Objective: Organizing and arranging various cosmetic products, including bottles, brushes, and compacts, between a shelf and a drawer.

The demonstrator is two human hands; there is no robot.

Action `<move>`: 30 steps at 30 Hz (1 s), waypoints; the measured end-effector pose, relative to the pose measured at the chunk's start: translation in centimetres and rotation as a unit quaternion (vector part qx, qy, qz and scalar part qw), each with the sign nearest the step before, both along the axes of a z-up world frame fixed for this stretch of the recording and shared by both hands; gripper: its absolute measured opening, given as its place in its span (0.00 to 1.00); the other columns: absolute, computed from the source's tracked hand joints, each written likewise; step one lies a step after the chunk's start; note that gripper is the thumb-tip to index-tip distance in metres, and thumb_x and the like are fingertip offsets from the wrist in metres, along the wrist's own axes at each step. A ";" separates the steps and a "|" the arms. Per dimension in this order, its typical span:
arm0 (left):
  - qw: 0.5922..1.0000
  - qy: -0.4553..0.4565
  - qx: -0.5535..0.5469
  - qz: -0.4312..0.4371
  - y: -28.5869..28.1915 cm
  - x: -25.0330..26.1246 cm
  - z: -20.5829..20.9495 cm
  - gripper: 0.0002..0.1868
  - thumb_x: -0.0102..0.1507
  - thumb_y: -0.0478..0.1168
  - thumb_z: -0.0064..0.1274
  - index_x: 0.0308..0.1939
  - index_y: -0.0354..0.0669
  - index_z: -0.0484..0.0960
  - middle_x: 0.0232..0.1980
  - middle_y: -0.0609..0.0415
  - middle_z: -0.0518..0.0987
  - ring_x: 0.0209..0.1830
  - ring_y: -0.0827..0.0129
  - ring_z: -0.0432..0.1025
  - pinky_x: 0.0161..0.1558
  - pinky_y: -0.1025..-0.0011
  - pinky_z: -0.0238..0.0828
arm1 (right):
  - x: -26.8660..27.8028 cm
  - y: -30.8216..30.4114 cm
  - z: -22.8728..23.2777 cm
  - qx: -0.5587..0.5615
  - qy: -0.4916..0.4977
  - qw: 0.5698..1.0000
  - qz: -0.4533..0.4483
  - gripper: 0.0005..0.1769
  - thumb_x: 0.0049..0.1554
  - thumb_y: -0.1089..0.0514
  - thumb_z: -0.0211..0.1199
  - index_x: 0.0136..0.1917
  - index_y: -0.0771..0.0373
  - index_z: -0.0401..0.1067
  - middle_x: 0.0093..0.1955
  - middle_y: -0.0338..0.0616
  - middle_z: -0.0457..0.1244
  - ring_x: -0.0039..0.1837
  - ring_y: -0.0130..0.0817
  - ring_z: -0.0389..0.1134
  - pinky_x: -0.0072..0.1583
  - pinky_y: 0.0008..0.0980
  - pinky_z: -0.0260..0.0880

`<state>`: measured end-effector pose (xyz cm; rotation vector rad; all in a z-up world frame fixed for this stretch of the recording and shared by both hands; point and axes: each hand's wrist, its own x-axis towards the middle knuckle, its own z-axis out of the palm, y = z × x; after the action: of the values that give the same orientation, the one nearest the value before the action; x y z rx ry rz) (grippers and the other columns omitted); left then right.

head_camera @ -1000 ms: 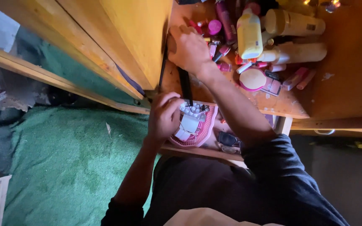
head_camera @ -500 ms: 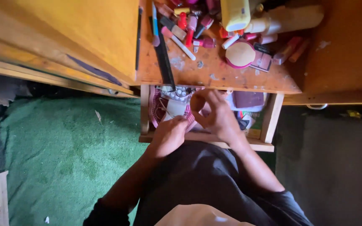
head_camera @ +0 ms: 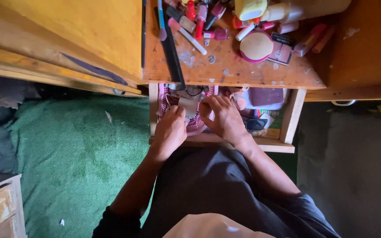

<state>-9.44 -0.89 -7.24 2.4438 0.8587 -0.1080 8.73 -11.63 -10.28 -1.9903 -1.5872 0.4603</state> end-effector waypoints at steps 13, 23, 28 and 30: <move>0.989 -0.117 -0.077 0.039 -0.6 0.7 2.2 0.16 0.64 0.36 0.57 0.54 0.33 0.80 0.47 0.38 0.78 0.44 0.43 0.81 0.44 0.56 0.80 | 0.0 1.4 0.0 -0.007 -0.064 0.998 -0.009 0.34 0.43 0.55 0.76 0.62 0.57 0.69 0.53 0.47 0.60 0.53 0.56 0.69 0.50 0.49 0.74; 0.878 -0.375 -0.015 0.297 3.2 2.6 1.6 0.16 0.65 0.43 0.63 0.34 0.40 0.72 0.25 0.44 0.77 0.24 0.52 0.77 0.24 0.62 0.69 | -0.7 1.9 6.4 0.101 0.028 0.993 -0.061 0.14 0.56 0.58 0.68 0.55 0.55 0.74 0.50 0.42 0.64 0.41 0.46 0.71 0.44 0.44 0.73; 0.878 -0.342 -0.026 0.335 4.5 3.0 1.5 0.14 0.63 0.41 0.64 0.35 0.35 0.75 0.28 0.37 0.79 0.27 0.43 0.78 0.26 0.57 0.72 | -0.2 2.4 8.7 0.174 0.059 0.980 -0.080 0.09 0.55 0.62 0.70 0.51 0.57 0.77 0.47 0.41 0.66 0.35 0.35 0.69 0.38 0.33 0.71; 0.860 -0.361 -0.089 0.350 4.4 3.3 1.8 0.13 0.62 0.39 0.64 0.33 0.36 0.75 0.26 0.42 0.79 0.22 0.55 0.76 0.24 0.65 0.71 | -0.3 2.9 9.5 0.184 0.058 0.978 -0.079 0.10 0.55 0.63 0.69 0.51 0.58 0.78 0.47 0.43 0.66 0.35 0.36 0.69 0.38 0.34 0.71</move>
<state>-6.14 3.50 -5.44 1.6358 1.2163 0.8913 8.47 -8.71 -0.76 -1.7545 -1.3201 0.1973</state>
